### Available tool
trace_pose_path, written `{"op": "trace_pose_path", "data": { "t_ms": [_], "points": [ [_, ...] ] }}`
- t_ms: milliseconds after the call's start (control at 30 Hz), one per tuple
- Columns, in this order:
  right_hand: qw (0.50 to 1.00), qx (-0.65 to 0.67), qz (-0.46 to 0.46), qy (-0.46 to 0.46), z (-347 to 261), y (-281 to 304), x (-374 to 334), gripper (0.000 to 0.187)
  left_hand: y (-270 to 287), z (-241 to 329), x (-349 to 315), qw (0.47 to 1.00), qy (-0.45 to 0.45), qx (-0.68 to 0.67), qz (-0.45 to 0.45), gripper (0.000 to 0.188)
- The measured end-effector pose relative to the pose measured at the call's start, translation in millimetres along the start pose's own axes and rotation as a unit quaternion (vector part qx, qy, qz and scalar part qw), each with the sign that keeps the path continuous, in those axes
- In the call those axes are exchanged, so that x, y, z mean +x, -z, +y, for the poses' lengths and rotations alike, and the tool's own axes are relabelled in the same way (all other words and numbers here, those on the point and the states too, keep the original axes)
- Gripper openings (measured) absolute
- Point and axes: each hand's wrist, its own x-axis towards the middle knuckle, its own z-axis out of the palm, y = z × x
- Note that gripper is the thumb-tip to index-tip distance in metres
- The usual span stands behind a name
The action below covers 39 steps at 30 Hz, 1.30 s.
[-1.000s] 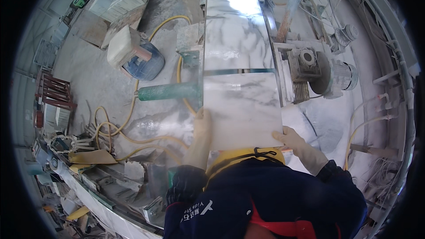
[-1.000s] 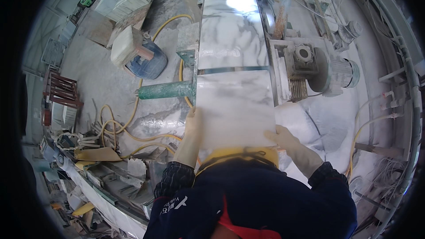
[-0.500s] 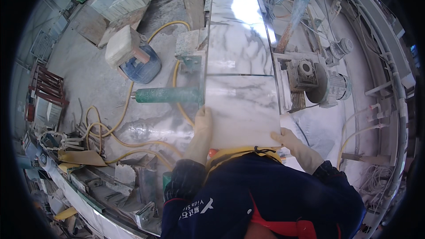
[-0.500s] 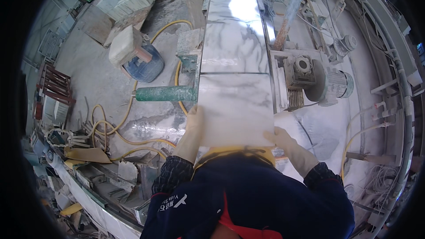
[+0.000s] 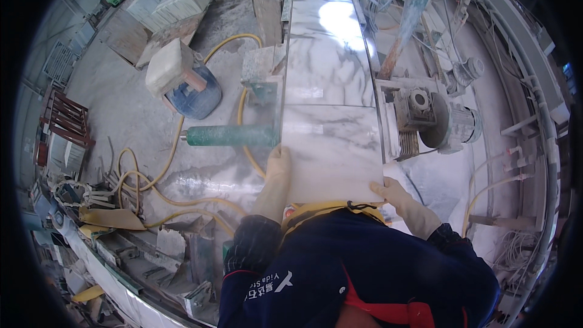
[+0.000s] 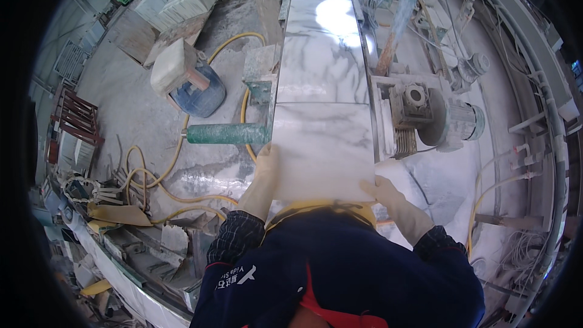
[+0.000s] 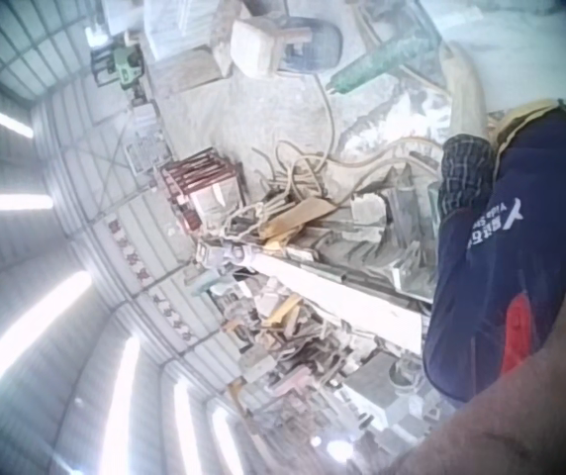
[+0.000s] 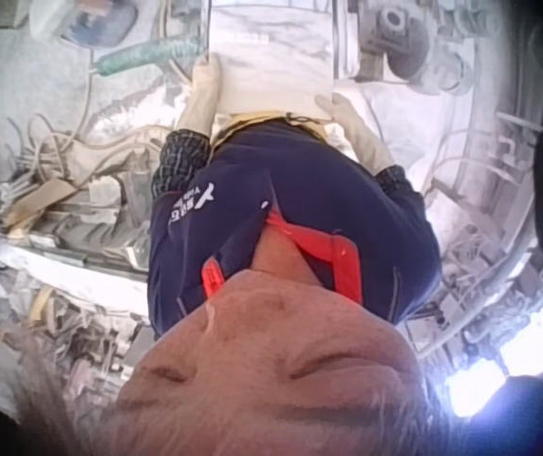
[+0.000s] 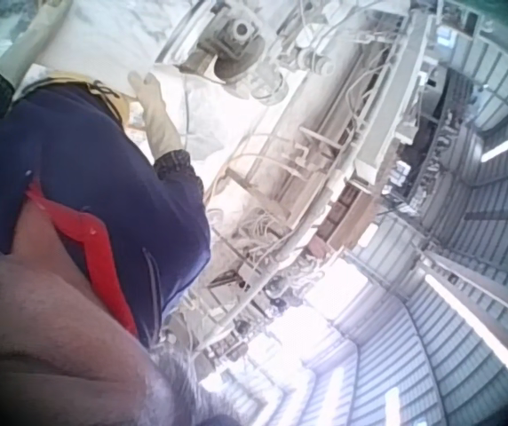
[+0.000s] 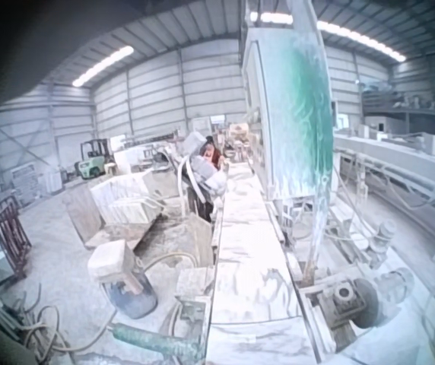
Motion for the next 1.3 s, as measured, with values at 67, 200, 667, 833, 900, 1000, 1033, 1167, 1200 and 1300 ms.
{"op": "trace_pose_path", "data": {
  "t_ms": [67,200,667,833,900,1000,1033,1167,1200,1300],
  "points": [
    [1.000,0.000,0.001,-0.001,-1.2,1.0,2.7,0.044,-1.1,-0.7,3.9,1.000,0.003,0.014,0.002,0.043],
    [1.000,0.007,0.007,-0.001,-4.4,0.6,9.1,0.045,-3.3,-9.3,17.0,1.000,0.009,0.007,-0.002,0.044],
    [1.000,-0.001,-0.003,-0.010,-6.9,10.4,19.0,0.041,-8.1,-16.8,27.0,0.997,0.013,0.074,-0.010,0.051],
    [1.000,-0.001,0.005,-0.012,-10.7,7.6,16.5,0.041,-7.9,-33.0,41.2,0.998,-0.003,0.061,-0.027,0.053],
    [1.000,-0.010,0.005,-0.018,-15.6,5.6,16.2,0.042,-6.8,-33.9,43.6,0.997,-0.002,0.069,-0.027,0.054],
    [1.000,-0.014,0.015,-0.023,-22.3,4.3,16.1,0.043,-7.8,-28.1,42.2,0.997,0.005,0.074,-0.019,0.053],
    [1.000,-0.011,0.011,-0.024,-24.3,4.3,16.7,0.044,-8.3,-24.8,40.9,0.997,0.006,0.070,-0.018,0.053],
    [0.999,0.001,-0.003,-0.034,-29.0,6.4,17.7,0.045,-10.7,-9.6,34.0,0.999,0.001,0.053,-0.004,0.049],
    [0.999,0.013,-0.016,-0.036,-29.6,7.1,18.3,0.045,-10.8,-6.4,32.9,0.999,-0.003,0.048,0.003,0.048],
    [0.999,-0.018,-0.009,-0.037,-29.3,8.6,22.3,0.043,-11.0,-1.5,29.7,1.000,0.006,0.028,0.000,0.046]
  ]
}}
